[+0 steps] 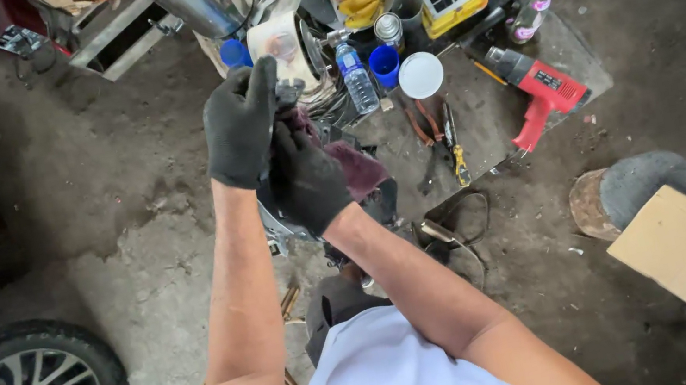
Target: The person holds a car headlight assembly and wipes its surfaces with a purple cloth. They rotate the headlight to clean the front lens, the black plastic housing, and the internal components, repeatedly turning the object to access different sides.
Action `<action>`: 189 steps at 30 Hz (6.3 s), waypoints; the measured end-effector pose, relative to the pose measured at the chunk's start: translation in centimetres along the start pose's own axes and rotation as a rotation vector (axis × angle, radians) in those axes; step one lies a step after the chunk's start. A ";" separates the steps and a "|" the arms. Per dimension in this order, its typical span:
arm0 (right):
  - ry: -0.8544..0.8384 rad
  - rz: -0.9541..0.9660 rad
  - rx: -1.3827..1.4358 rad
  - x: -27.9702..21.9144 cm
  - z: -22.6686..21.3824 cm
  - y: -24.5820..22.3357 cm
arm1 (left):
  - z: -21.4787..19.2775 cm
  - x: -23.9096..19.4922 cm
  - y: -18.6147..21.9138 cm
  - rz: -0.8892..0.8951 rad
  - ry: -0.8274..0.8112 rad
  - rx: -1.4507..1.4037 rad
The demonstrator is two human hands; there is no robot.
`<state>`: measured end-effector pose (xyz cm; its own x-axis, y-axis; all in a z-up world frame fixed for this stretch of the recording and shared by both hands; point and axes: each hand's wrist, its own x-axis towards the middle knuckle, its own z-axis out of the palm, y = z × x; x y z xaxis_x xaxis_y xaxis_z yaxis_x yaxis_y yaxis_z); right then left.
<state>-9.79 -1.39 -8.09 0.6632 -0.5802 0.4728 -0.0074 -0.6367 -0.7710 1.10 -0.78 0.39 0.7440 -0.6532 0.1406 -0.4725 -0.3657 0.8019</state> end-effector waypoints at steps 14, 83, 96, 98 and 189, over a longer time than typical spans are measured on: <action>0.058 0.046 0.281 -2.2 -3.1 2.0 | -1.8 0.3 -5.0 -0.054 -0.094 -0.126; 0.121 0.071 0.309 -1.6 1.7 -1.8 | -4.5 -1.6 -4.8 -0.098 -0.042 -0.362; 0.150 -0.041 0.066 -2.2 1.7 0.9 | -3.7 -0.8 -5.8 -0.030 -0.085 -0.197; 0.067 0.026 0.007 -1.6 1.3 1.5 | -3.2 -1.7 -5.5 0.001 -0.111 -0.227; -0.123 -0.066 0.163 -8.5 -4.8 2.0 | -3.3 -5.7 1.4 0.223 -0.289 -0.070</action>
<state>-19.07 -0.19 -11.63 0.7445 -0.4675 0.4766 0.1533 -0.5751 -0.8036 -2.24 4.55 2.62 0.4576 -0.8756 0.1547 -0.5670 -0.1533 0.8093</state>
